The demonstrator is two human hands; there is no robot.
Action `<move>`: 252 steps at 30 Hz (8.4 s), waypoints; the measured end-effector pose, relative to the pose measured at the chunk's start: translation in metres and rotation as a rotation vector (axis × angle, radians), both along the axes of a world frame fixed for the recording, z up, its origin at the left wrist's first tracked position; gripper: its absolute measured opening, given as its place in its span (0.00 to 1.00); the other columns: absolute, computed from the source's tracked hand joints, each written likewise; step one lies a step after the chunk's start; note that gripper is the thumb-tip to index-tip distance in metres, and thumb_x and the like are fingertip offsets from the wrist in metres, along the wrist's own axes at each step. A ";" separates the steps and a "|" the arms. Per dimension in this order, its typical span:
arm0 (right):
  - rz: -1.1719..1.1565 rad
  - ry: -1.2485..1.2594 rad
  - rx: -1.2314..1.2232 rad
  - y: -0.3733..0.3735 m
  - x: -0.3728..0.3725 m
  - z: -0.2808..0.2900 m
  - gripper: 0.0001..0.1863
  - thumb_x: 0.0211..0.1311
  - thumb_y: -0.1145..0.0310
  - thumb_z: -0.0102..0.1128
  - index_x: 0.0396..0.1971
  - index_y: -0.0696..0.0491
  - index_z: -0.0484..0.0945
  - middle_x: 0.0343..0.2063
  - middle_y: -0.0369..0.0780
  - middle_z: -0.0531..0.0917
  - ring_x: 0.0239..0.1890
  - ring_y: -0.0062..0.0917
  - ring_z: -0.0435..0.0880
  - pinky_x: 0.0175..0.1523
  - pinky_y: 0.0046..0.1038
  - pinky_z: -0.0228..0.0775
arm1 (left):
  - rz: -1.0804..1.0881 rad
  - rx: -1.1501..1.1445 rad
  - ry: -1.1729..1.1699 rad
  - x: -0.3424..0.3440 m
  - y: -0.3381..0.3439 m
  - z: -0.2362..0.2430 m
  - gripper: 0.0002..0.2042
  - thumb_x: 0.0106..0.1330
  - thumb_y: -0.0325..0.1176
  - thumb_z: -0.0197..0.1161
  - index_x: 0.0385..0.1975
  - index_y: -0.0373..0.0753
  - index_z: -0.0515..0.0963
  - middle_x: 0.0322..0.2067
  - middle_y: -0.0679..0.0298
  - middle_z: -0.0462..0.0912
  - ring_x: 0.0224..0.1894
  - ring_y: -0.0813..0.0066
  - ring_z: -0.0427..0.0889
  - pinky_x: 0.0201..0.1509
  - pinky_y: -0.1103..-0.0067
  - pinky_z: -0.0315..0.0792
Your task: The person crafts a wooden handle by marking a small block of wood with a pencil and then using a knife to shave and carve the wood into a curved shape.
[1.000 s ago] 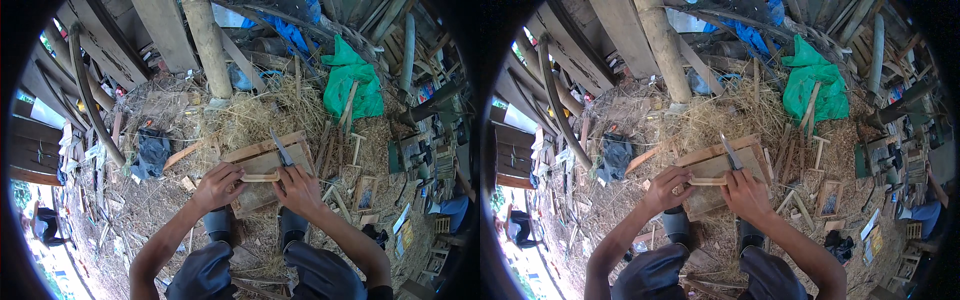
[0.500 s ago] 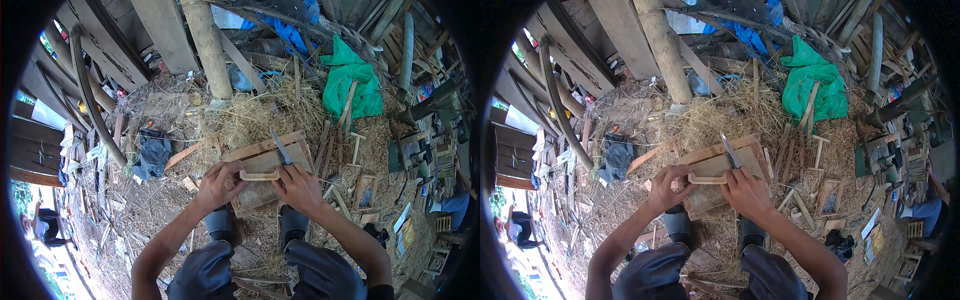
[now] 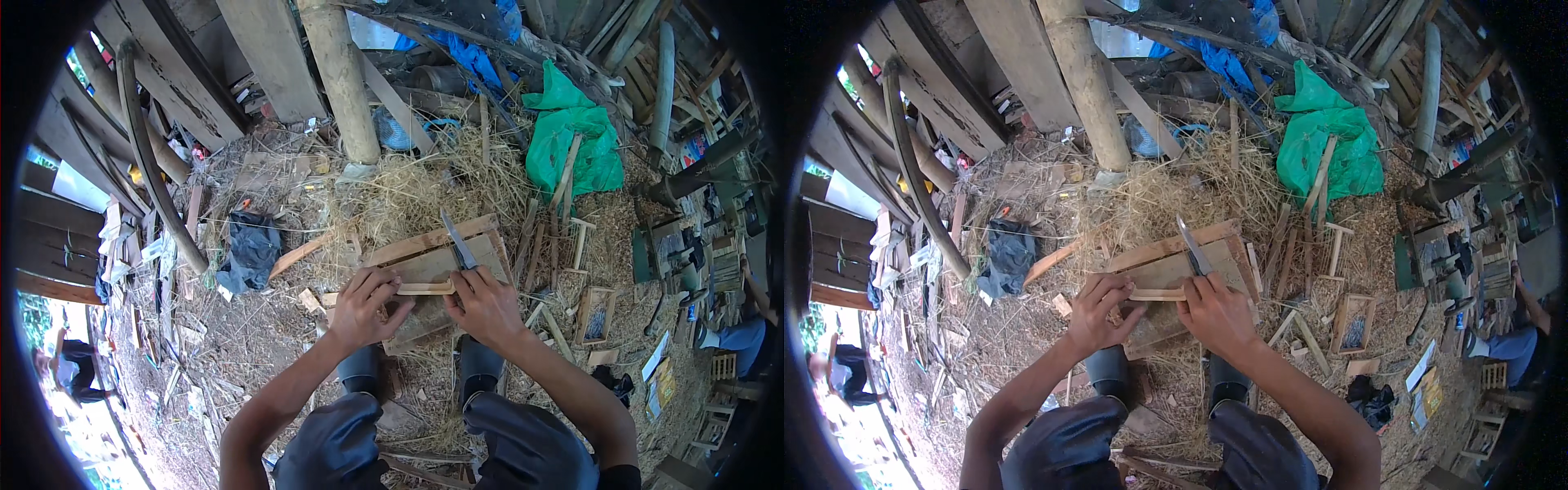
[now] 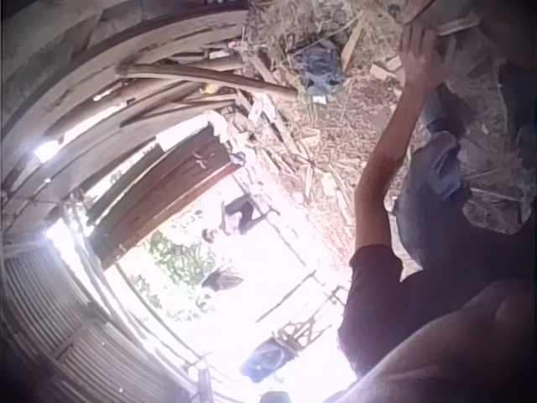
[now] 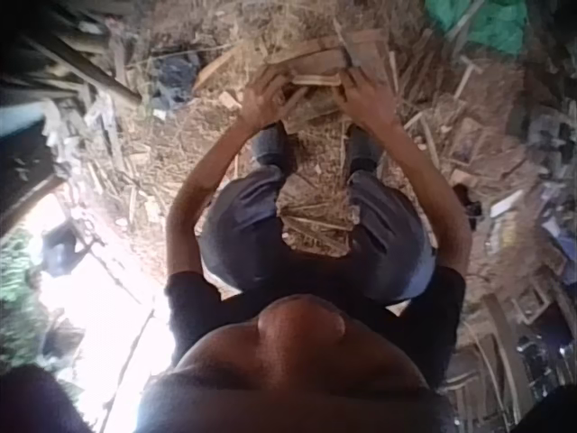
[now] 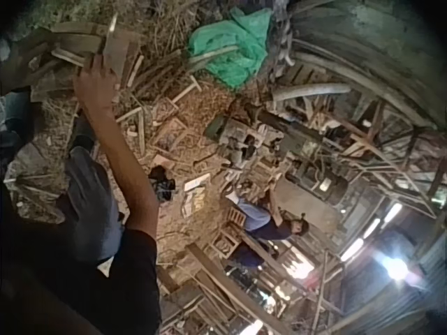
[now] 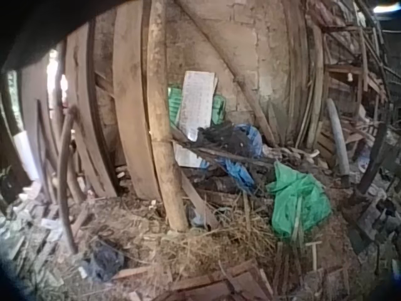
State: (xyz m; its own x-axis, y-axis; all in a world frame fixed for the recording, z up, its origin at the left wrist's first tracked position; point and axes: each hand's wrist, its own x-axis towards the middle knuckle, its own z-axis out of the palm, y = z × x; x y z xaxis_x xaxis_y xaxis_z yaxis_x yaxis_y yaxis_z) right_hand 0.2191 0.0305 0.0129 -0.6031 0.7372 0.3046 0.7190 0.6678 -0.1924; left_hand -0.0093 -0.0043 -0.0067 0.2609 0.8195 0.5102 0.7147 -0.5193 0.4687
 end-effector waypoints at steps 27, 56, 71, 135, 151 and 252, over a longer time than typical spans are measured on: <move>-0.184 -0.159 -0.280 -0.012 -0.003 0.010 0.20 0.53 0.80 0.56 0.47 0.65 0.67 0.39 0.52 0.74 0.42 0.44 0.79 0.44 0.38 0.76 | 0.301 -0.272 -0.268 0.016 -0.011 0.000 0.17 0.48 0.35 0.75 0.35 0.36 0.77 0.34 0.61 0.78 0.41 0.62 0.74 0.47 0.69 0.69; -0.064 0.950 -0.925 0.020 -0.031 0.003 0.08 0.64 0.71 0.59 0.38 0.59 0.78 0.29 0.36 0.82 0.30 0.13 0.78 0.34 0.18 0.71 | 0.361 -0.251 -0.294 0.018 -0.010 0.002 0.16 0.44 0.33 0.76 0.32 0.35 0.81 0.30 0.62 0.81 0.36 0.63 0.74 0.42 0.71 0.70; 0.010 0.549 -0.823 0.023 -0.039 0.017 0.07 0.57 0.68 0.62 0.33 0.55 0.80 0.22 0.37 0.81 0.23 0.17 0.76 0.29 0.21 0.68 | 0.324 -0.233 -0.238 0.012 -0.010 -0.008 0.17 0.43 0.32 0.76 0.32 0.34 0.81 0.33 0.63 0.80 0.41 0.65 0.72 0.47 0.71 0.68; 0.243 0.028 -0.551 0.075 -0.028 0.048 0.12 0.51 0.67 0.55 0.20 0.63 0.75 0.20 0.54 0.78 0.27 0.49 0.79 0.37 0.43 0.72 | 0.307 -0.156 -0.166 0.014 -0.010 -0.006 0.15 0.46 0.32 0.75 0.32 0.37 0.80 0.28 0.66 0.77 0.35 0.65 0.70 0.42 0.72 0.67; 0.246 -0.076 -0.642 0.072 -0.019 0.044 0.06 0.53 0.71 0.55 0.26 0.59 0.72 0.22 0.46 0.77 0.25 0.40 0.77 0.34 0.38 0.67 | 0.300 -0.168 -0.163 0.015 -0.010 -0.005 0.15 0.46 0.32 0.75 0.32 0.36 0.80 0.30 0.64 0.78 0.37 0.64 0.71 0.43 0.71 0.67; -0.125 0.212 -0.719 0.000 0.020 0.024 0.10 0.53 0.66 0.66 0.30 0.58 0.81 0.19 0.49 0.81 0.25 0.42 0.82 0.34 0.38 0.73 | 0.075 -0.429 -0.418 0.006 -0.031 -0.011 0.27 0.55 0.23 0.69 0.54 0.37 0.64 0.37 0.58 0.78 0.42 0.66 0.79 0.49 0.73 0.74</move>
State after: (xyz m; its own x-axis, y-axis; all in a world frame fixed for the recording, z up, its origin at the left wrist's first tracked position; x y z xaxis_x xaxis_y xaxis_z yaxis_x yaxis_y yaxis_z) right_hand 0.2392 0.0310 0.0372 -0.4843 0.8570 -0.1762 0.6800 0.2420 -0.6921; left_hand -0.0029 -0.0355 -0.0181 0.0430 0.9833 0.1769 0.4517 -0.1770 0.8744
